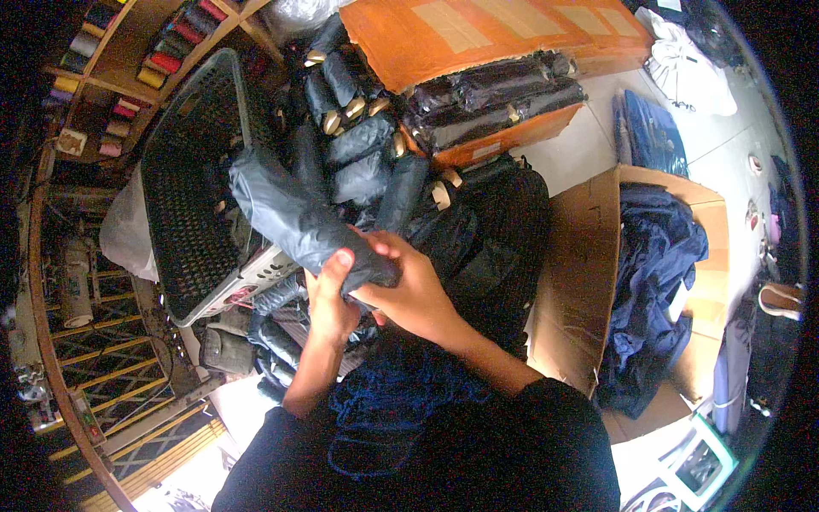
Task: The person repeatedly picks up dark fabric bundles from a plastic basket, folds them, and places them into a cardboard box. The person handles the items one at a time, folding each bundle before placing it into the box.
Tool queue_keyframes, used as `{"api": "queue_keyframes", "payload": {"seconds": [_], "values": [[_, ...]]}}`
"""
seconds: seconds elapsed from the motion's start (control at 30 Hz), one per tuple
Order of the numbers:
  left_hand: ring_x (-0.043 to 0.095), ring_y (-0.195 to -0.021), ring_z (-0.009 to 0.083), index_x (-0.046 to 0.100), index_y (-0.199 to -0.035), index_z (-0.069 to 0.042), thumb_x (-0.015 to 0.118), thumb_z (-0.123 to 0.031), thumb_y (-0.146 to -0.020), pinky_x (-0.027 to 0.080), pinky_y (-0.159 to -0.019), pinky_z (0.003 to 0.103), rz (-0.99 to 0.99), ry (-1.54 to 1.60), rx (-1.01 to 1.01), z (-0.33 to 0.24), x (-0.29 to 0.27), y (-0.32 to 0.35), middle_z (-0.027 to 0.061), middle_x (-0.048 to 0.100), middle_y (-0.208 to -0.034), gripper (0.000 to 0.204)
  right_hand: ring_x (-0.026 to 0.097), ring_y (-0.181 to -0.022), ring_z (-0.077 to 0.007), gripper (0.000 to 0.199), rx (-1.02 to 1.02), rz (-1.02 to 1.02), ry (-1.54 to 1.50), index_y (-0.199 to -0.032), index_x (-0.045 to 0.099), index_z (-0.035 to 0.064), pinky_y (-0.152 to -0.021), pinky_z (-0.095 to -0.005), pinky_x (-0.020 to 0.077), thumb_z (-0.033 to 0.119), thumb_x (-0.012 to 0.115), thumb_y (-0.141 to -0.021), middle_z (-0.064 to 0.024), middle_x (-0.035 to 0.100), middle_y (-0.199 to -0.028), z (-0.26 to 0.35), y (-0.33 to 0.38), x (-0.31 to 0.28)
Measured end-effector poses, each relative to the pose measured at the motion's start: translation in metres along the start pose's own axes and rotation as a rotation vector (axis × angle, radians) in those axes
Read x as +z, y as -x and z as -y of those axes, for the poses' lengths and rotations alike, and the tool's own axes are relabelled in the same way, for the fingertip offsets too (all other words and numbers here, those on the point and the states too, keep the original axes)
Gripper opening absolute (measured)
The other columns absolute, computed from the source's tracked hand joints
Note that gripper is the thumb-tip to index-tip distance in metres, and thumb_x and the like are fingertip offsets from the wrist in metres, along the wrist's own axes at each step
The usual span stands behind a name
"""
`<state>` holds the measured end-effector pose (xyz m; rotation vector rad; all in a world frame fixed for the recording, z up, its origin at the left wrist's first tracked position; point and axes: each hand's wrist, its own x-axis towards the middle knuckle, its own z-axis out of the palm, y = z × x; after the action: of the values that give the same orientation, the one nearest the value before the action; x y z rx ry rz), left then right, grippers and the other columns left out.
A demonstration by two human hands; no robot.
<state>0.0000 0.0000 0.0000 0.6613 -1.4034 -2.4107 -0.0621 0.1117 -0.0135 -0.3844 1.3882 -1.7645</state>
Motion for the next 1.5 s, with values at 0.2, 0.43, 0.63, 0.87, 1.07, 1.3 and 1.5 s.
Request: {"api": "queue_keyframes", "payload": {"seconds": [0.2,0.43,0.63,0.87,1.07,1.3,1.5], "values": [[0.06,-0.104,0.0287,0.052,-0.109,0.002,0.068,-0.037,-0.08,0.054,-0.068,0.033,0.037,0.186,-0.032,0.004,0.006,0.0,0.0218,0.063,-0.102,0.051,0.058,-0.065,-0.0104,0.048,-0.046,-0.104,0.058,-0.118,0.046,0.0011,-0.045,-0.0248,0.047,0.012,0.07,-0.078,-0.0056,0.056,-0.091,0.012,-0.004,0.005],[0.057,-0.106,0.0288,0.049,-0.115,0.005,0.07,-0.039,-0.078,0.048,-0.087,0.039,0.179,0.042,0.284,-0.007,-0.01,-0.025,0.0183,0.06,-0.106,0.061,0.056,-0.054,-0.0095,0.03,0.196,0.159,-0.178,-0.105,0.053,0.0009,-0.041,-0.0215,0.0391,0.016,0.068,-0.084,-0.0062,0.06,-0.076,0.017,-0.003,-0.005],[0.065,-0.079,0.0242,0.048,-0.113,0.004,0.075,-0.011,-0.075,0.054,-0.075,0.037,0.01,0.148,0.113,-0.023,0.006,-0.007,0.0144,0.064,-0.085,0.049,0.05,-0.05,-0.0059,0.02,0.119,-0.068,-0.03,-0.092,0.059,0.0012,-0.045,-0.0212,0.0411,0.016,0.07,-0.082,-0.0018,0.058,-0.068,0.005,0.004,0.014],[0.06,-0.056,0.0114,0.058,-0.1,0.002,0.079,-0.018,-0.073,0.05,-0.041,0.025,-0.073,-0.163,-0.055,0.005,0.01,0.004,0.0072,0.064,-0.079,0.039,0.054,-0.073,-0.0089,0.057,-0.074,-0.304,-0.05,-0.119,0.035,0.0065,-0.05,-0.0209,0.0439,0.017,0.074,-0.079,-0.0052,0.054,-0.094,-0.017,0.001,0.018],[0.06,-0.056,0.0136,0.049,-0.116,0.001,0.077,-0.019,-0.076,0.053,-0.038,0.027,0.086,0.134,-0.053,0.001,-0.009,0.008,0.0084,0.059,-0.087,0.053,0.054,-0.065,-0.0086,0.056,0.046,0.147,-0.021,-0.129,0.032,0.0035,-0.049,-0.0204,0.0417,0.021,0.065,-0.087,-0.0059,0.053,-0.094,-0.002,-0.002,-0.004],[0.055,-0.091,0.0136,0.045,-0.122,0.002,0.076,-0.026,-0.078,0.049,-0.076,0.029,-0.355,-0.027,0.122,-0.014,-0.031,0.029,0.009,0.059,-0.099,0.061,0.055,-0.067,-0.0102,0.042,0.089,0.192,0.236,-0.128,0.037,0.0016,-0.051,-0.0208,0.0446,0.014,0.056,-0.092,-0.0079,0.055,-0.096,-0.016,0.0,0.031],[0.059,-0.068,0.0091,0.037,-0.129,-0.004,0.068,-0.023,-0.086,0.047,-0.046,0.02,-0.511,0.165,0.082,0.013,-0.06,0.075,0.0057,0.057,-0.095,0.056,0.059,-0.085,-0.0155,0.062,0.28,0.396,0.305,-0.142,0.023,0.0052,-0.063,-0.0267,0.0514,0.005,0.057,-0.09,-0.0136,0.047,-0.12,-0.022,-0.005,0.069]]}}
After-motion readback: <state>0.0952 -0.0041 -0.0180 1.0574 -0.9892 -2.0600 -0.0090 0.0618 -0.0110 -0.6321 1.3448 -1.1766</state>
